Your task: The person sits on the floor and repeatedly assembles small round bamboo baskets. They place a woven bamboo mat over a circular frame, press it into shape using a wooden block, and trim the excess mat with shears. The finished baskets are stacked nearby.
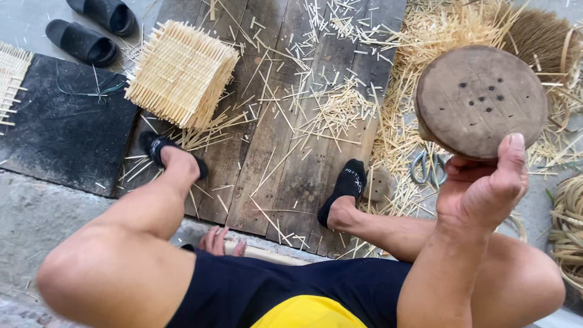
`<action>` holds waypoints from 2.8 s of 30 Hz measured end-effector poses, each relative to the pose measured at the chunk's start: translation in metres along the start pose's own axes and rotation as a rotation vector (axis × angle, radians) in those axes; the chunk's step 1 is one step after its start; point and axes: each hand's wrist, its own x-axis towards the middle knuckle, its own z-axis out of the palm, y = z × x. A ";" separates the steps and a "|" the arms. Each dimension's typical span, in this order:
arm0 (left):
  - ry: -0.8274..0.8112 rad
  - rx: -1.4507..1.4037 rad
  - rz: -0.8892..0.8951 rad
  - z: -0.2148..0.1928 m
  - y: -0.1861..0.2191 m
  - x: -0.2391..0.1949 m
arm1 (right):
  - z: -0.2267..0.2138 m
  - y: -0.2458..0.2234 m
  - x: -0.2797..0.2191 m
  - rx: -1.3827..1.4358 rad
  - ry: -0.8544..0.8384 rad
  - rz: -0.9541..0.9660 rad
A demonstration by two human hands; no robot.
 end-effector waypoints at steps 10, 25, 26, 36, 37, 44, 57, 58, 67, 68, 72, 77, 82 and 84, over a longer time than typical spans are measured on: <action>-0.163 -0.003 -0.001 0.013 0.095 0.000 | 0.018 0.008 0.000 -0.061 0.049 -0.006; -0.537 0.296 0.303 0.051 0.232 -0.079 | 0.028 -0.027 -0.026 0.007 0.035 -0.103; -0.529 0.343 0.256 0.040 0.232 -0.086 | 0.027 -0.031 -0.029 0.005 0.018 -0.109; -0.450 0.593 -0.009 -0.020 0.255 -0.157 | 0.006 -0.032 -0.047 0.036 -0.014 -0.051; -0.455 0.610 -0.017 -0.019 0.266 -0.162 | 0.003 -0.032 -0.046 0.024 -0.017 -0.057; -0.486 0.725 -0.106 0.010 0.351 -0.191 | -0.020 -0.046 -0.044 0.001 0.106 -0.094; -0.626 0.650 0.110 0.070 0.357 -0.184 | -0.054 -0.086 -0.063 0.121 0.134 -0.133; -0.573 0.728 -0.032 0.058 0.357 -0.188 | -0.068 -0.091 -0.065 0.111 0.117 -0.134; -0.296 0.879 -0.005 0.031 0.287 -0.076 | -0.187 -0.105 0.041 -0.467 -0.148 -0.020; -0.251 0.883 -0.014 0.035 0.272 -0.049 | -0.186 -0.084 0.054 -0.577 -0.193 0.008; -0.106 0.864 -0.087 0.051 0.220 0.057 | -0.149 0.049 0.087 -0.982 -0.359 0.230; 0.009 0.805 -0.180 0.073 0.180 0.146 | -0.101 0.214 0.068 -0.766 -0.683 0.788; 0.090 0.714 -0.210 0.080 0.155 0.194 | -0.093 0.311 0.052 -0.536 -0.729 0.950; 0.110 0.690 -0.208 0.079 0.144 0.202 | -0.100 0.320 0.055 -0.718 -0.791 0.773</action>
